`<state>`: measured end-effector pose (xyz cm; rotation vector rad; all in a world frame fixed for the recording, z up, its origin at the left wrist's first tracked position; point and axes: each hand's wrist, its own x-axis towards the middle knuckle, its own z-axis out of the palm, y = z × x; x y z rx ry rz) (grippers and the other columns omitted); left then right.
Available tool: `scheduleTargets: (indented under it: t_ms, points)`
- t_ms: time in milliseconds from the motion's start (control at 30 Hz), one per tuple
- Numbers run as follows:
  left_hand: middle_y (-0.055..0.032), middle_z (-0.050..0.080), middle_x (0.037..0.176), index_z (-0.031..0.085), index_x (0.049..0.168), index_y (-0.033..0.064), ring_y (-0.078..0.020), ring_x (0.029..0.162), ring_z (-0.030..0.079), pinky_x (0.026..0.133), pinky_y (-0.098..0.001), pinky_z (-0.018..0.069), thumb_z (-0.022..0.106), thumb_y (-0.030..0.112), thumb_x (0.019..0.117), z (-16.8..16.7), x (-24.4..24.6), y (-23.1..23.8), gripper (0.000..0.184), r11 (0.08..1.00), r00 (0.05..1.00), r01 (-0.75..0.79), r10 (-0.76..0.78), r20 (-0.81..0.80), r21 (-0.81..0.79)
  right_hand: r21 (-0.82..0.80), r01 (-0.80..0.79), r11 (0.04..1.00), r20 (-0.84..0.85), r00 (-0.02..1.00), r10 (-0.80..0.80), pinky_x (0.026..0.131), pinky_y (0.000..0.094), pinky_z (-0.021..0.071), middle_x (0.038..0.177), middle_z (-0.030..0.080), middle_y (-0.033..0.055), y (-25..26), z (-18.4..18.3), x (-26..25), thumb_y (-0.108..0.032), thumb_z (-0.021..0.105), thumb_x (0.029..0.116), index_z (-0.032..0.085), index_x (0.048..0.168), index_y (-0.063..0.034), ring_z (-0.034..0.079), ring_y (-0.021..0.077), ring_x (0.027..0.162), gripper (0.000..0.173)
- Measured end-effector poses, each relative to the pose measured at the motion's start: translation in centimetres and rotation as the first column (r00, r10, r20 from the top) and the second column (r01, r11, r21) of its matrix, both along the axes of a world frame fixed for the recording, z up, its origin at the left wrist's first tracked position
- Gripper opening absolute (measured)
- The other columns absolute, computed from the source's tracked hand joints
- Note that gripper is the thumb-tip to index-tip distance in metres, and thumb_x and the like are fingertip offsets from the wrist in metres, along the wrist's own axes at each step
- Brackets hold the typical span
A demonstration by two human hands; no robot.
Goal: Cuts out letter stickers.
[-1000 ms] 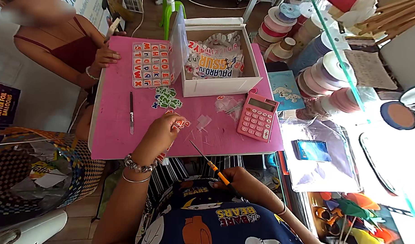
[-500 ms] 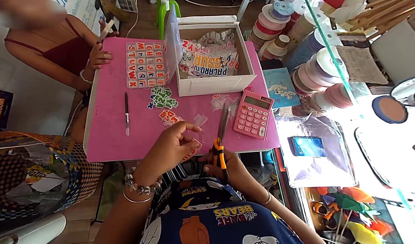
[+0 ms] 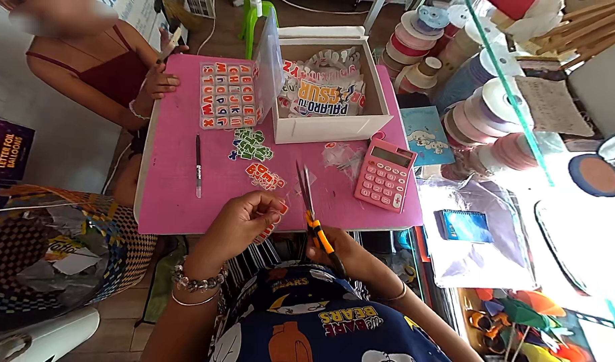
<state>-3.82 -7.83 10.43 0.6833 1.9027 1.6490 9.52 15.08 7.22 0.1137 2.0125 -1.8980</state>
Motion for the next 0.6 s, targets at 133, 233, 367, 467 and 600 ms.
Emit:
scheduleTargets:
  t_ms: [133,233,367,467,600]
  points:
    - [0.0026,0.072,0.088,0.071,0.112,0.0093,-0.0022,0.075,0.067,0.069,-0.0170,0.0567,0.069,0.010,0.0952,0.6,-1.0,-0.6,0.017,0.998,0.999,-0.004,0.001,-0.043,-0.064,0.225,-0.148,0.963,0.243,0.966,0.091,0.055,0.0206,0.0433,0.067,0.053,-0.0088,2.4,-0.1,1.9,-0.052,0.075,0.0869,0.064,0.092,-0.0106,0.050,0.0001,0.057,0.044]
    - [0.0019,0.072,0.092,0.071,0.114,0.0097,-0.0025,0.075,0.067,0.069,-0.0174,0.0573,0.070,0.008,0.0942,1.0,-1.5,0.0,0.020,0.992,0.998,0.058,-0.061,-0.020,-0.116,0.227,-0.208,0.951,0.320,0.939,0.129,0.053,0.0197,0.0413,0.063,0.052,-0.0087,2.8,0.3,2.7,-0.052,0.077,0.0863,0.064,0.086,-0.0116,0.049,0.0000,0.055,0.042]
    - [0.0021,0.070,0.094,0.071,0.114,0.0117,-0.0008,0.073,0.065,0.067,-0.0167,0.0554,0.069,0.009,0.0952,1.4,-1.6,1.4,0.019,0.972,0.991,0.135,-0.132,0.027,-0.190,0.198,-0.192,0.961,0.331,0.936,0.119,0.051,0.0183,0.0382,0.061,0.050,-0.0093,2.3,0.6,2.9,-0.044,0.079,0.0879,0.063,0.082,-0.0115,0.046,-0.0011,0.053,0.036]
    - [0.0022,0.069,0.100,0.071,0.115,0.0108,0.0007,0.079,0.064,0.071,-0.0152,0.0545,0.067,0.009,0.0960,1.6,-1.5,2.0,0.019,0.964,0.983,0.184,-0.179,0.042,-0.192,0.185,-0.159,0.970,0.313,0.945,0.095,0.051,0.0174,0.0381,0.060,0.051,-0.0099,2.1,0.6,2.9,-0.040,0.079,0.0884,0.063,0.080,-0.0118,0.046,-0.0020,0.052,0.034]
    - [0.0019,0.071,0.102,0.070,0.115,0.0098,0.0014,0.081,0.065,0.071,-0.0144,0.0542,0.067,0.008,0.0963,1.5,-1.3,2.2,0.019,0.964,0.981,0.193,-0.187,0.051,-0.183,0.149,-0.129,0.980,0.272,0.959,0.085,0.049,0.0165,0.0368,0.058,0.050,-0.0111,2.1,0.1,3.1,-0.042,0.078,0.0878,0.061,0.077,-0.0142,0.045,-0.0029,0.051,0.035]
